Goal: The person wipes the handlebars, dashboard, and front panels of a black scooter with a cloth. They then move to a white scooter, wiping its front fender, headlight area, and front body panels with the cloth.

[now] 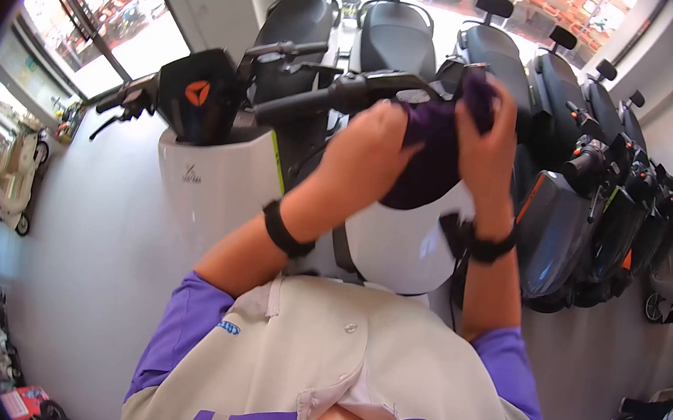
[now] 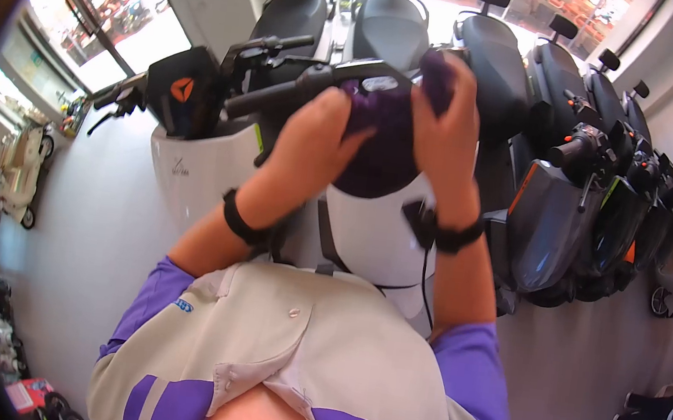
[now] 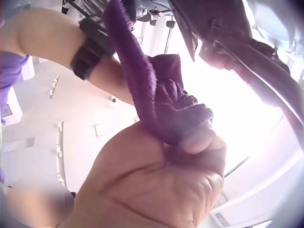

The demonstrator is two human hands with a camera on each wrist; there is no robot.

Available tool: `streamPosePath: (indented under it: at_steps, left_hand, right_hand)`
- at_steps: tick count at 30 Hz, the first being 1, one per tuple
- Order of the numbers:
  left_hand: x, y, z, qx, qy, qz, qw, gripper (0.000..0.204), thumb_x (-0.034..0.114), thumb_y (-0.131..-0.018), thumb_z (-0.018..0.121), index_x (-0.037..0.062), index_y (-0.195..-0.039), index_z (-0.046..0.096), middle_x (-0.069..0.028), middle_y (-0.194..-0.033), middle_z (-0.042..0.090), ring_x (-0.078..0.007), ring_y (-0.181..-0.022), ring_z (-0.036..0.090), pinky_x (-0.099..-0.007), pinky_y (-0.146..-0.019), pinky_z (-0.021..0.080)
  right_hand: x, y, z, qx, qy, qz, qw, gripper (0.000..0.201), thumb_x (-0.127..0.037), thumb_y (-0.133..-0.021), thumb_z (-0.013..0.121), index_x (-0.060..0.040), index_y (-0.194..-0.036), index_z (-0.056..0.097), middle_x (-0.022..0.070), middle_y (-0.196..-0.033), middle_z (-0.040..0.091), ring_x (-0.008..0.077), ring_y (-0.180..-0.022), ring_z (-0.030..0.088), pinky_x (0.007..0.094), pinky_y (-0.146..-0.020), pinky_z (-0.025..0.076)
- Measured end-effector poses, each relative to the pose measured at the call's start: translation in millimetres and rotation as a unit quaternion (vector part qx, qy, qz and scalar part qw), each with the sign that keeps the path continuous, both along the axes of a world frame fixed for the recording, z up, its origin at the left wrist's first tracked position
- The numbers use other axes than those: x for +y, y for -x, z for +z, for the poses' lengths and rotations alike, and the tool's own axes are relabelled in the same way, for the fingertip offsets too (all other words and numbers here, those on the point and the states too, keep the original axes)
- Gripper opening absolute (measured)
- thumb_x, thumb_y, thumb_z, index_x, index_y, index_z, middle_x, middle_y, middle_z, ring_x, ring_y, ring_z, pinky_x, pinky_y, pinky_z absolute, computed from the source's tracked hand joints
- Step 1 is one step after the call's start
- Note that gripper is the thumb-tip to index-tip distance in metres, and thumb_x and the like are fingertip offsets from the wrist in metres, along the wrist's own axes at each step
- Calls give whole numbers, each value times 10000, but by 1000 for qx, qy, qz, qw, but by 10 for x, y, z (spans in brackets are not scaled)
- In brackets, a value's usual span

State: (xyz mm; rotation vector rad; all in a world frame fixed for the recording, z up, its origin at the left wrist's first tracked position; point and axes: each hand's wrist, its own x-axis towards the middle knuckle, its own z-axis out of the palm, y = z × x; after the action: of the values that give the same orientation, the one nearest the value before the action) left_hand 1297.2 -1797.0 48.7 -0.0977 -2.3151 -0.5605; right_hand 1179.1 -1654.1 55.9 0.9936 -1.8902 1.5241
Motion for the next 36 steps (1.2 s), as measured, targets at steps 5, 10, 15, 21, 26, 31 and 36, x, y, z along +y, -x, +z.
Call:
streamPosePath:
  at_steps: [5, 10, 15, 21, 26, 31, 36]
  left_hand:
    - [-387, -68, 101, -114, -52, 60, 990, 283, 202, -869, 695, -26, -974, 566, -242, -906, 633, -446, -909, 604, -497, -773, 478]
    - [-468, -321, 24, -125, -77, 90, 985, 208, 168, -886, 670, -6, -976, 599, -228, -928, 646, -438, -916, 611, -473, -791, 488]
    - [-573, -382, 128, -32, -100, 89, 990, 173, 133, -906, 638, -6, -1003, 608, -213, -923, 655, -413, -905, 625, -455, -781, 494]
    - [-493, -164, -291, -80, -76, 44, 993, 103, 41, -881, 611, 17, -981, 622, -199, -938, 659, -399, -905, 634, -453, -800, 507]
    - [-949, -729, 32, 68, -133, 142, 979, 128, 16, -901, 574, 25, -1022, 616, -161, -943, 641, -323, -863, 645, -378, -792, 509]
    - [-1503, -764, 5, 78, -145, 209, 964, 96, 69, -953, 566, 16, -1019, 610, -124, -866, 638, -231, -753, 634, -333, -716, 503]
    - [-1691, -798, -448, 18, -211, 186, 959, 109, 78, -951, 575, 11, -1028, 613, -114, -879, 641, -203, -782, 624, -314, -723, 494]
  right_hand:
    - [-911, 681, 187, -65, -435, -86, 894, 342, -245, -928, 546, -18, -1175, 609, 262, -1091, 690, 436, -1032, 657, 479, -927, 510]
    - [-1451, 196, 290, -61, -319, 253, 912, 355, -284, -904, 604, -6, -1118, 656, 250, -1086, 677, 437, -1038, 628, 436, -902, 497]
    - [-1345, 566, 170, 60, -250, -104, 961, 306, -238, -913, 595, -13, -1115, 637, 270, -1060, 656, 417, -963, 672, 496, -843, 549]
    - [-1343, 405, 107, -28, -433, -51, 900, 323, -246, -924, 559, 41, -1027, 664, 296, -1052, 679, 435, -1012, 666, 482, -900, 528]
    - [-1727, 56, 314, -63, -172, 181, 966, 395, -297, -934, 611, 50, -1121, 641, 249, -1105, 682, 417, -1039, 639, 424, -926, 491]
    - [-1873, -153, 57, 72, -288, 17, 955, 281, -241, -925, 623, 4, -1058, 659, 255, -1099, 607, 431, -997, 614, 458, -916, 507]
    - [-1862, -658, -75, 41, -236, 142, 961, 210, -120, -903, 618, -11, -1071, 681, 223, -1050, 601, 387, -984, 599, 416, -882, 507]
